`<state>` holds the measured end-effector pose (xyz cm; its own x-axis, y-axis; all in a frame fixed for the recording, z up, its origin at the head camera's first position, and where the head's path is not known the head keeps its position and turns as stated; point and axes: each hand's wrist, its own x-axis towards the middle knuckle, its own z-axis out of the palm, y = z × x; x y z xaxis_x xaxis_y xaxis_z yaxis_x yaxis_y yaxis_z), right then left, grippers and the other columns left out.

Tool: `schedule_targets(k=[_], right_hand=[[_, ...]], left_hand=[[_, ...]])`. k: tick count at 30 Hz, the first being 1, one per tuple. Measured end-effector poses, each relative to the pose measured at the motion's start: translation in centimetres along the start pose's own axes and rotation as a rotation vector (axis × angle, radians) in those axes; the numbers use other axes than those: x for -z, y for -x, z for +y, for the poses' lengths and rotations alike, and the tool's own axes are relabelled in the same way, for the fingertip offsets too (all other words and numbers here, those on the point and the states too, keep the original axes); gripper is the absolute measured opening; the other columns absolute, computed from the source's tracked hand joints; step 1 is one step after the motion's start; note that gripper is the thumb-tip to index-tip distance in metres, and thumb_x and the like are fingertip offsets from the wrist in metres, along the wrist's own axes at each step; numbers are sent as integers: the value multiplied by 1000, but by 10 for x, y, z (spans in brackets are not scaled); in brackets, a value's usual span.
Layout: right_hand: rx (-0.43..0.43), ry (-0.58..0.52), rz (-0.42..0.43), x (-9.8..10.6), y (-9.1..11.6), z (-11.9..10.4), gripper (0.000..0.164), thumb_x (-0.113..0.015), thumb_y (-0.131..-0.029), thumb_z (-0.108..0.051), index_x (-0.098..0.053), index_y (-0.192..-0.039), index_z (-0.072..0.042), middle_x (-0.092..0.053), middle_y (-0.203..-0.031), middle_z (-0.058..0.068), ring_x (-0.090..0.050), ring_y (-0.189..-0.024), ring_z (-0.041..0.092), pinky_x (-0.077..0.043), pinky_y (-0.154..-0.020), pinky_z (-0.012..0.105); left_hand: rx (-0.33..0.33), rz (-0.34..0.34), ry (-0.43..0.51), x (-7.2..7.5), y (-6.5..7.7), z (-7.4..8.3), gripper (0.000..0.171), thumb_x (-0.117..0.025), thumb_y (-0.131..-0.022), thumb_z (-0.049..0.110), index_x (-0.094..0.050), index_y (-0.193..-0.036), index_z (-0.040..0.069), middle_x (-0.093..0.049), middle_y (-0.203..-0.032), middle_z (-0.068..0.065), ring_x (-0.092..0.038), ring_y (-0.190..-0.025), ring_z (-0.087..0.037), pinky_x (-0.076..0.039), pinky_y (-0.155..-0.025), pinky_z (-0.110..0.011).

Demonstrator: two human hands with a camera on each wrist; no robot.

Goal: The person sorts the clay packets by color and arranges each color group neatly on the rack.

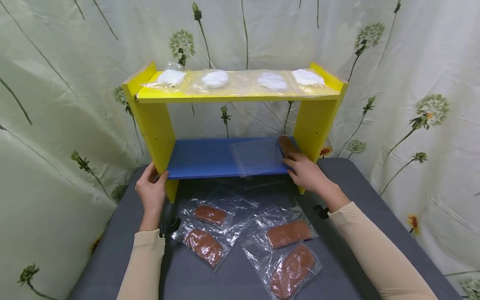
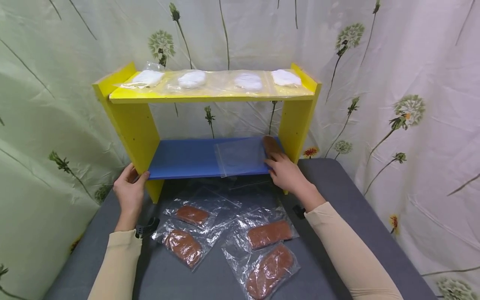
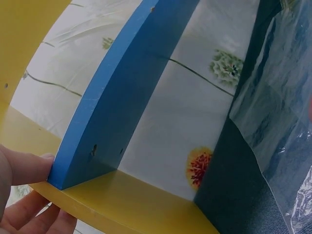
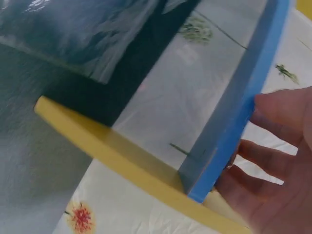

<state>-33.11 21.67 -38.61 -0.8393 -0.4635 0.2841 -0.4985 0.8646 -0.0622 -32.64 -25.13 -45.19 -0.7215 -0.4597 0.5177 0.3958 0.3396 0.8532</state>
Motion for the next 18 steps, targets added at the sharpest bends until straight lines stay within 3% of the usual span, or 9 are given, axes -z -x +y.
schedule_targets(k=[4,8,13,18], right_hand=[[-3,112,-3,-5,0,-5,43,-66,-98,-16,-61,-137,1,-46,-148,26,-41,-133,48,-30,-114,56],[-20,152,-1,-9,1,-9,45,-66,-98,-20,-60,-138,1,-44,-148,28,-38,-134,49,-31,-113,56],[-9,138,60,-8,7,-12,47,-70,-95,-19,-61,-138,-2,-42,-149,27,-36,-134,48,-41,-104,60],[65,95,135,-1,17,-17,46,-72,-93,-18,-62,-137,-7,-44,-147,24,-37,-134,45,-46,-95,61]], left_hand=[[10,-1,-5,1,0,1,48,-77,-90,10,-68,-134,28,-69,-123,-7,-67,-112,-24,-55,-92,-31],[27,-7,-7,1,2,1,48,-76,-91,11,-67,-134,28,-69,-124,-8,-67,-112,-24,-55,-92,-32],[28,-6,-12,0,2,1,48,-76,-91,11,-67,-134,29,-69,-124,-6,-67,-112,-22,-55,-93,-32],[9,-4,-1,0,1,0,49,-76,-90,9,-67,-133,31,-70,-123,-6,-67,-111,-22,-55,-91,-31]])
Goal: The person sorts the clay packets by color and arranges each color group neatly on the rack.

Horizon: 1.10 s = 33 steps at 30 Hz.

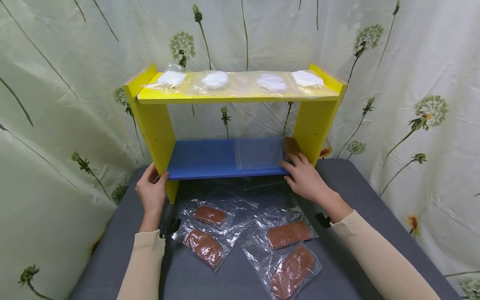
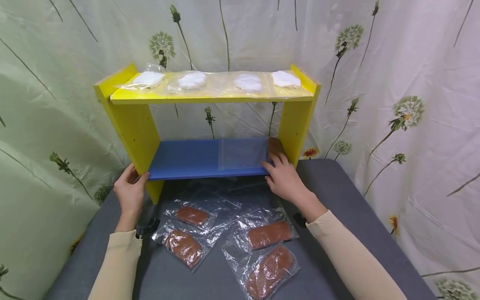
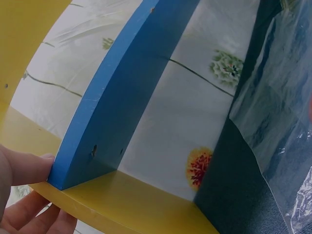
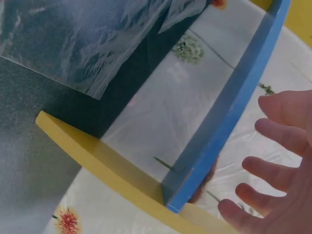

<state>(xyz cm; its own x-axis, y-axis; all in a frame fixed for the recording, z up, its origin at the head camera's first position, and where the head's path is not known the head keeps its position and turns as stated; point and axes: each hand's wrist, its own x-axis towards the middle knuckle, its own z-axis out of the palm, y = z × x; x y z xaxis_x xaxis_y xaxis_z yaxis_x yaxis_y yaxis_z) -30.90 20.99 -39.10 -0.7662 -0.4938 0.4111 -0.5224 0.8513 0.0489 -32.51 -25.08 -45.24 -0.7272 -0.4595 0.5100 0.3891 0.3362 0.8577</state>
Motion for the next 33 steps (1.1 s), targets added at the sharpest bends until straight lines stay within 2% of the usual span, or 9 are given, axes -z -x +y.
schedule_targets(k=[3,6,9,14,23,29,33], right_hand=[[44,-54,9,6,8,-4,46,-73,-93,-16,-62,-137,-8,-47,-144,23,-40,-132,43,-44,-99,60],[85,-134,-16,11,16,-8,47,-75,-92,-14,-62,-138,-11,-49,-143,20,-43,-131,40,-44,-101,58],[129,-212,-48,15,25,-12,48,-76,-91,-13,-63,-137,-13,-53,-140,18,-47,-128,36,-47,-99,54],[178,-270,-84,15,40,-17,49,-79,-88,-13,-65,-135,-16,-57,-136,14,-53,-122,31,-51,-94,48],[185,-350,-120,0,73,-20,52,-83,-84,-11,-67,-132,-21,-60,-129,3,-58,-113,20,-55,-85,43],[137,-438,-233,-15,93,-20,48,-81,-86,-13,-68,-132,-23,-60,-128,-3,-58,-112,15,-56,-83,38],[138,-459,-295,-26,103,-19,45,-81,-86,-12,-70,-129,-21,-60,-129,-4,-57,-115,16,-55,-87,40]], left_hand=[[-1,-2,-2,0,0,0,50,-76,-90,8,-67,-134,31,-69,-123,-5,-67,-111,-22,-55,-91,-31],[5,2,-11,0,1,1,50,-76,-91,8,-67,-134,31,-69,-124,-6,-67,-112,-22,-55,-91,-31],[3,5,-12,1,1,1,50,-76,-90,8,-67,-134,31,-70,-123,-6,-67,-111,-22,-55,-91,-31],[-3,4,-11,1,-1,1,49,-76,-91,9,-67,-134,32,-70,-123,-4,-67,-111,-20,-55,-92,-32],[18,-6,-16,0,0,3,49,-75,-91,9,-66,-136,28,-68,-126,-7,-66,-114,-25,-54,-93,-34],[8,-5,-17,0,1,3,49,-75,-91,10,-66,-136,29,-68,-126,-7,-66,-113,-25,-54,-93,-36],[0,-2,-12,0,1,2,50,-76,-91,10,-66,-136,29,-69,-125,-5,-66,-113,-23,-55,-93,-35]])
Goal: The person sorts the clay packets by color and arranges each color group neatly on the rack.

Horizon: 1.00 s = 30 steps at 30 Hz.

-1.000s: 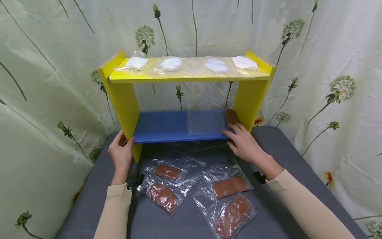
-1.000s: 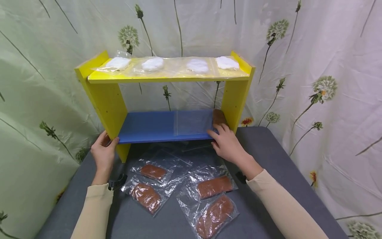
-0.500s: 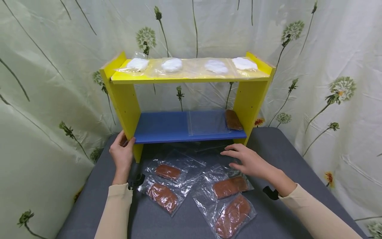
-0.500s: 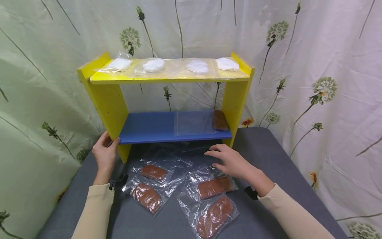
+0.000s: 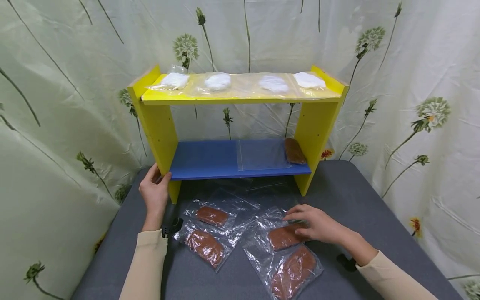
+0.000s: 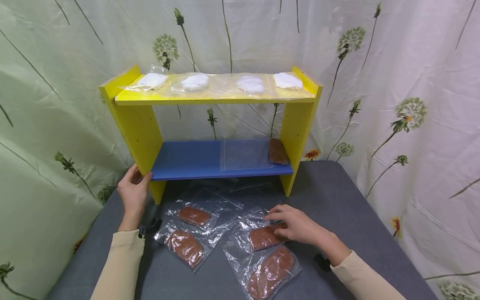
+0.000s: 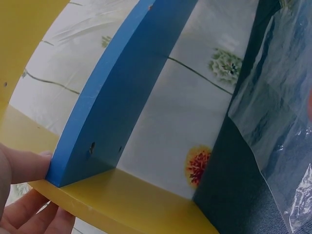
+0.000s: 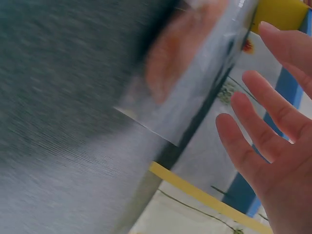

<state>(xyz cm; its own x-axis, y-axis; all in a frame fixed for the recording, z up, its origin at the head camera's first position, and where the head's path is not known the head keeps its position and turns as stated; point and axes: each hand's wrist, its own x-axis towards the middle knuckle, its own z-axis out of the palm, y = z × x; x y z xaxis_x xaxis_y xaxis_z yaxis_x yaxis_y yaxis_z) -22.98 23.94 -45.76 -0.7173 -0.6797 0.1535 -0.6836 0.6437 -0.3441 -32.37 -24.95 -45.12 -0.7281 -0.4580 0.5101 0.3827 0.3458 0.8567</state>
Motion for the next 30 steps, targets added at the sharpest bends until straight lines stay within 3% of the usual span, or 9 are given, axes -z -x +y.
schedule_targets(k=[13,24,30], right_hand=[[-18,-48,-124,-16,12,11,45,-82,-86,-16,-70,-128,-27,-58,-127,-6,-55,-117,17,-53,-91,43],[-41,-30,-103,-21,10,16,50,-82,-86,-18,-68,-133,-29,-57,-121,-7,-55,-107,11,-52,-81,35],[-78,-13,-103,-23,9,18,51,-84,-84,-24,-68,-132,-30,-56,-120,-8,-55,-106,11,-53,-81,36]], left_hand=[[17,-14,-1,1,-1,-1,50,-75,-91,9,-66,-136,28,-69,-124,-8,-66,-113,-26,-55,-93,-34],[21,-22,-8,1,-1,-2,50,-75,-92,11,-65,-137,30,-68,-126,-7,-66,-113,-25,-55,-93,-37],[24,-21,-8,1,-1,-2,50,-75,-92,11,-64,-137,30,-68,-126,-7,-66,-114,-24,-55,-93,-38]])
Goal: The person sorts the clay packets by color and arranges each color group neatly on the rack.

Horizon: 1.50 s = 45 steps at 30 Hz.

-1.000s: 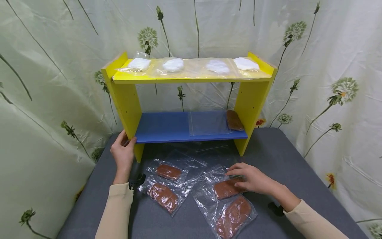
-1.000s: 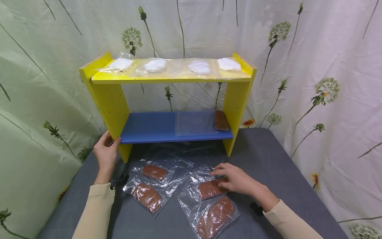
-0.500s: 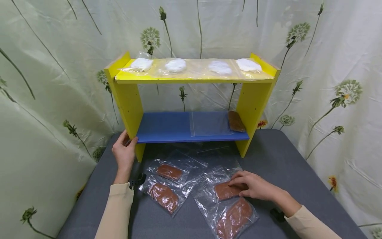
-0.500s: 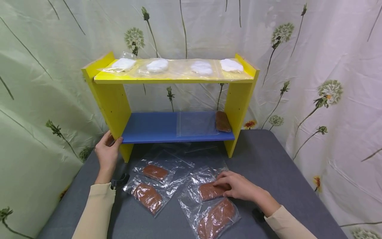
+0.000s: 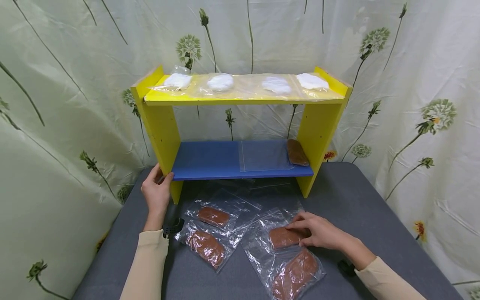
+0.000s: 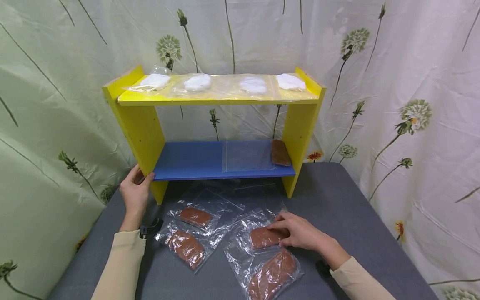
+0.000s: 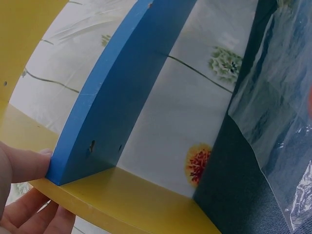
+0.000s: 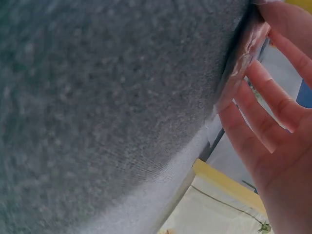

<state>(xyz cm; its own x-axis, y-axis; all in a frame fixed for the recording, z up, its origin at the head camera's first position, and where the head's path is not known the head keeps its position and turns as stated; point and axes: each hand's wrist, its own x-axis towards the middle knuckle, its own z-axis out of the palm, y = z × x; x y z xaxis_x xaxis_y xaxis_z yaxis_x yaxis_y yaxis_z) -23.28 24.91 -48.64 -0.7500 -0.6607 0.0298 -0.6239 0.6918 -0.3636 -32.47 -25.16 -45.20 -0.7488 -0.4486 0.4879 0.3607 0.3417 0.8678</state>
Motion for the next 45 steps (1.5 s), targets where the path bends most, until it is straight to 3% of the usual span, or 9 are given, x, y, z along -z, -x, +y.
schedule_targets(k=[8,19,28,34,45], right_hand=[[66,38,96,-4,-4,5,50,-86,-82,-26,-71,-129,-24,-61,-113,-7,-56,-98,9,-54,-79,36],[33,51,142,-3,-11,5,44,-81,-83,-26,-72,-126,-24,-66,-111,-11,-59,-93,4,-54,-77,32],[-41,-13,96,3,-15,3,31,-69,-97,-28,-72,-127,-21,-71,-116,-6,-65,-99,9,-56,-81,40],[-72,11,114,5,-19,4,35,-59,-103,-34,-70,-131,-16,-72,-118,-4,-67,-99,9,-57,-81,41],[-14,81,258,2,-28,9,25,-73,-93,-16,-75,-118,-14,-75,-105,-3,-68,-85,4,-59,-73,31]], left_hand=[[-2,5,-3,0,1,-1,51,-75,-91,10,-65,-137,29,-68,-126,-7,-66,-114,-25,-54,-94,-35],[-3,-1,-2,0,0,1,51,-75,-92,10,-65,-137,29,-68,-126,-6,-66,-114,-23,-54,-94,-37],[-14,9,1,-1,0,0,50,-75,-92,10,-65,-137,28,-68,-126,-8,-66,-114,-26,-54,-93,-36],[-7,9,7,-1,0,0,51,-75,-91,10,-65,-137,30,-68,-125,-6,-66,-114,-23,-54,-93,-35],[-23,4,42,-1,0,1,51,-75,-91,6,-66,-136,27,-69,-125,-8,-66,-115,-25,-54,-94,-40]])
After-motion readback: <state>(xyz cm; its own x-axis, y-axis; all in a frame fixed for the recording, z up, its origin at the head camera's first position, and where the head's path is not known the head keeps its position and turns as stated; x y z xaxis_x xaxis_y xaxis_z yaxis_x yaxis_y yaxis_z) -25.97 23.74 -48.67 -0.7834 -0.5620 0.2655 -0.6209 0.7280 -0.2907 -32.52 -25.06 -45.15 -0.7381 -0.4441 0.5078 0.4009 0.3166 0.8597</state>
